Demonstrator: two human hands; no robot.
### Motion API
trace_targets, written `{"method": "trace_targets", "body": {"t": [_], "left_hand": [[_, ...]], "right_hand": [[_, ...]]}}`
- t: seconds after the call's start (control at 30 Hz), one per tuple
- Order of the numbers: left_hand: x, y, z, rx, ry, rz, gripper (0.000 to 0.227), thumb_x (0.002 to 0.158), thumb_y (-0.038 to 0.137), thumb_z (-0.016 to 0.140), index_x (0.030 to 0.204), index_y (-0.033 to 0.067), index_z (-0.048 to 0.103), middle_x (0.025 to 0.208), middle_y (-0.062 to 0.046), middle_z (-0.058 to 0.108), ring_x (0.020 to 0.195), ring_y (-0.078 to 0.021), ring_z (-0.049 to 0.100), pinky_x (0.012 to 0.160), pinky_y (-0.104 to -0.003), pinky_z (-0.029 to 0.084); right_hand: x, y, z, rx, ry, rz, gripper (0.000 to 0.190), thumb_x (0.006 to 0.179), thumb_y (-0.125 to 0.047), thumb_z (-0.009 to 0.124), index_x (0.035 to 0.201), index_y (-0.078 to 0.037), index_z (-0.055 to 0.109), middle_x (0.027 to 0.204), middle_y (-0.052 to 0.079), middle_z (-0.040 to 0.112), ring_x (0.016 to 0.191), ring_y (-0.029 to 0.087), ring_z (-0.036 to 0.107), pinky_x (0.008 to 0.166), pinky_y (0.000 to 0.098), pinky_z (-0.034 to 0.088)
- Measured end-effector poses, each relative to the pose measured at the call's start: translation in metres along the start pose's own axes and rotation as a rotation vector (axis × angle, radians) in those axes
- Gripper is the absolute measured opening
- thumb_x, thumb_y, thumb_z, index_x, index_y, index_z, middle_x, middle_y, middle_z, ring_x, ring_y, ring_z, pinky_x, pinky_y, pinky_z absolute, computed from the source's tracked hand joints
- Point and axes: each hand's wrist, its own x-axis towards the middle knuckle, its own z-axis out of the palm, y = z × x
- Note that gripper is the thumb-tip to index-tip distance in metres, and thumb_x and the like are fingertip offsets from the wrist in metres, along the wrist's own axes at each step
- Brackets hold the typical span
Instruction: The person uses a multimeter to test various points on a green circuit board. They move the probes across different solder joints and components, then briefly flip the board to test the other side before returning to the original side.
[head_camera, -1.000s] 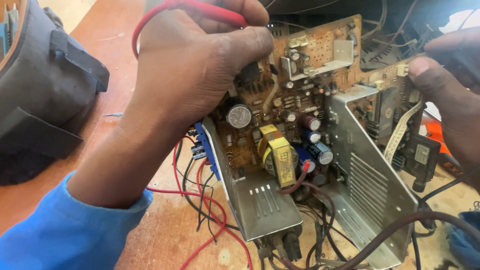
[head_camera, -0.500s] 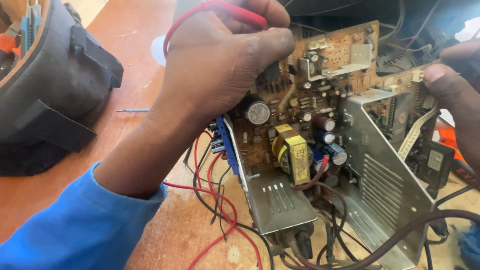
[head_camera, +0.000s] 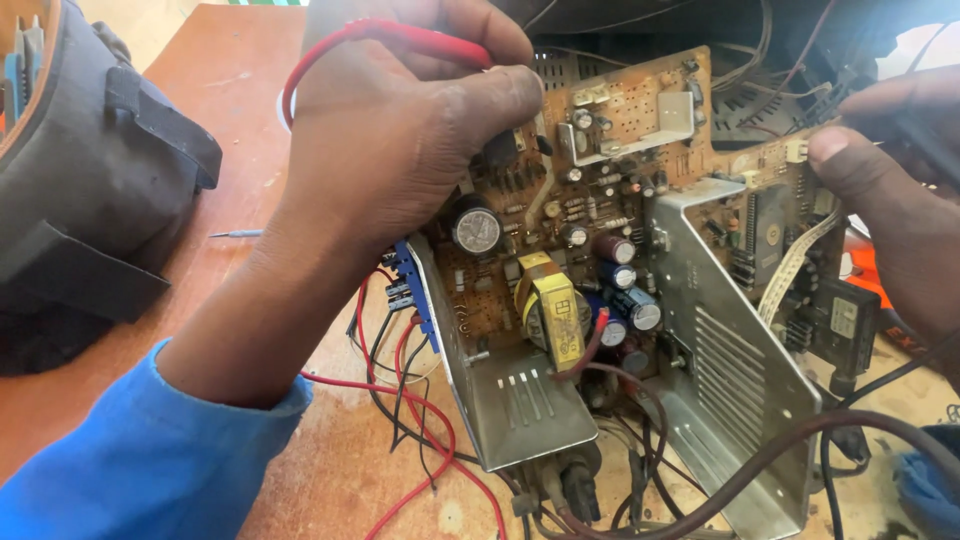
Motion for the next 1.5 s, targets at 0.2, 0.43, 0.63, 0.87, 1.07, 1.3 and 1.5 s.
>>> {"method": "trace_targets", "body": {"t": [0.2, 0.43, 0.63, 0.87, 1.07, 1.3, 1.5], "left_hand": [[0.001, -0.002, 0.001, -0.002, 0.013, 0.040, 0.006, 0.073, 0.027, 0.078, 0.077, 0.0270, 0.073, 0.060, 0.017, 0.058, 0.057, 0.0037, 0.051, 0.055, -0.016, 0.042], [0.001, 0.000, 0.001, -0.047, 0.036, 0.068, 0.008, 0.072, 0.022, 0.079, 0.076, 0.0229, 0.073, 0.059, 0.013, 0.062, 0.054, 0.0041, 0.053, 0.050, -0.015, 0.041], [0.004, -0.006, 0.001, -0.009, 0.054, 0.186, 0.004, 0.073, 0.021, 0.077, 0.074, 0.0209, 0.073, 0.054, 0.012, 0.059, 0.051, 0.0032, 0.049, 0.045, -0.017, 0.038], [-0.004, 0.016, -0.004, 0.078, -0.021, -0.163, 0.007, 0.074, 0.033, 0.071, 0.081, 0.0308, 0.068, 0.056, 0.016, 0.061, 0.055, 0.0034, 0.051, 0.055, -0.017, 0.041], [-0.001, 0.007, -0.004, 0.035, -0.032, -0.109, 0.008, 0.075, 0.031, 0.074, 0.078, 0.0299, 0.067, 0.056, 0.017, 0.058, 0.055, 0.0033, 0.050, 0.057, -0.017, 0.040], [-0.001, 0.009, -0.007, 0.045, -0.055, -0.169, 0.007, 0.074, 0.033, 0.072, 0.078, 0.0320, 0.066, 0.057, 0.018, 0.061, 0.054, 0.0041, 0.054, 0.058, -0.016, 0.043], [0.003, -0.002, -0.004, 0.017, -0.021, -0.054, 0.007, 0.072, 0.030, 0.073, 0.076, 0.0303, 0.068, 0.058, 0.017, 0.063, 0.054, 0.0041, 0.056, 0.055, -0.017, 0.043]], "right_hand": [[-0.001, -0.002, -0.001, 0.022, 0.005, 0.021, 0.030, 0.127, -0.017, 0.068, 0.143, 0.007, 0.060, 0.127, 0.018, 0.062, 0.114, 0.032, 0.061, 0.092, 0.0442, 0.045], [0.001, 0.000, -0.006, 0.010, 0.017, -0.112, 0.027, 0.126, -0.008, 0.071, 0.141, 0.013, 0.062, 0.130, 0.025, 0.064, 0.118, 0.037, 0.062, 0.103, 0.0465, 0.049], [0.003, -0.004, -0.005, 0.019, 0.007, 0.015, 0.027, 0.124, -0.016, 0.070, 0.139, 0.005, 0.064, 0.124, 0.015, 0.064, 0.110, 0.029, 0.059, 0.095, 0.0413, 0.044], [0.004, -0.006, -0.003, 0.060, -0.024, 0.110, 0.030, 0.121, -0.017, 0.069, 0.141, 0.004, 0.059, 0.123, 0.016, 0.062, 0.103, 0.028, 0.062, 0.067, 0.0398, 0.055], [0.007, 0.018, 0.002, -0.002, -0.057, 0.032, 0.027, 0.127, -0.013, 0.065, 0.143, 0.009, 0.061, 0.115, 0.019, 0.058, 0.101, 0.032, 0.054, 0.082, 0.0424, 0.045], [0.010, 0.034, 0.011, 0.039, -0.095, 0.020, 0.029, 0.127, -0.017, 0.060, 0.138, 0.010, 0.057, 0.116, 0.021, 0.054, 0.103, 0.035, 0.056, 0.083, 0.0448, 0.046], [0.009, 0.021, 0.010, 0.059, -0.101, 0.047, 0.026, 0.126, -0.015, 0.058, 0.136, 0.009, 0.056, 0.113, 0.020, 0.054, 0.102, 0.034, 0.057, 0.084, 0.0436, 0.046]]}}
